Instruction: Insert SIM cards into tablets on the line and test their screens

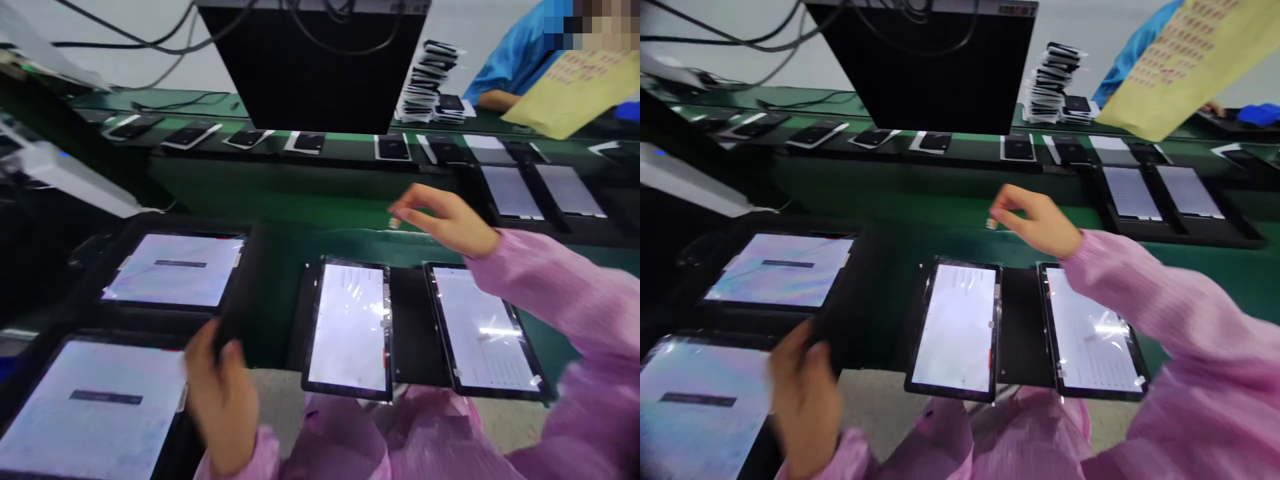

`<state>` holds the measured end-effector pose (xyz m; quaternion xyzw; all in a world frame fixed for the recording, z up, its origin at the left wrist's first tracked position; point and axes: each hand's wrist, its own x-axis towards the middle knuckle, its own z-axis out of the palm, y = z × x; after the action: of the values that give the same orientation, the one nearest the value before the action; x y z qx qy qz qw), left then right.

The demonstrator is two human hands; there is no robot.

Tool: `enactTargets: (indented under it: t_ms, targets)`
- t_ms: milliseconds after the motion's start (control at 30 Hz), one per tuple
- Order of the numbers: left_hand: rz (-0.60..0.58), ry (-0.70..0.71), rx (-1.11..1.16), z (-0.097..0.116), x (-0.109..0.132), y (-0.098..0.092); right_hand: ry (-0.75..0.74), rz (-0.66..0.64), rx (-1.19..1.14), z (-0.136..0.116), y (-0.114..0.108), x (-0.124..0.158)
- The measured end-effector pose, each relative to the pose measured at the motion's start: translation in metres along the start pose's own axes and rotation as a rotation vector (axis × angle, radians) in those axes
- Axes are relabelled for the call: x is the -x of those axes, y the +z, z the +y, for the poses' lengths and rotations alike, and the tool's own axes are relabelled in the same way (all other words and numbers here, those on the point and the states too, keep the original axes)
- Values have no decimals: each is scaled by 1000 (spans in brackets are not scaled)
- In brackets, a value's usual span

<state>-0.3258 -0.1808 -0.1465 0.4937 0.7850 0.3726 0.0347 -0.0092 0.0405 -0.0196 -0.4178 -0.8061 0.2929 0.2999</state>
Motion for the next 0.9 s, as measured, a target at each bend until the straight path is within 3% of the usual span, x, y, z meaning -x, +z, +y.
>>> enactTargets:
  t_ms: [100,167,233,333,467,567,633,733,767,833,900]
  targets:
    - [-390,2,67,58,-53,83,362,224,34,37,-53,104]
    - [-514,11,88,81,-87,126,587,388,-10,61,-63,167]
    - [-591,13,120,89,-111,153,742,572,-138,84,-59,218]
    - [-657,-7,187,89,-126,172,835,806,-277,116,-41,266]
    - [-615,-68,302,90,-128,171,800,943,-325,149,-30,275]
    - [-533,-95,423,101,-129,152,736,996,-312,160,-38,259]
    - [-588,-156,529,111,-129,133,685,996,-276,160,-45,248]
    - [-803,-501,761,121,-122,110,612,923,-209,149,-48,237]
    - [-824,-646,843,121,-118,105,595,885,-186,144,-47,237]
    - [-711,-837,943,116,-104,103,578,814,-140,135,-44,240]
    - [-528,-893,959,107,-88,105,576,772,-104,127,-39,249]
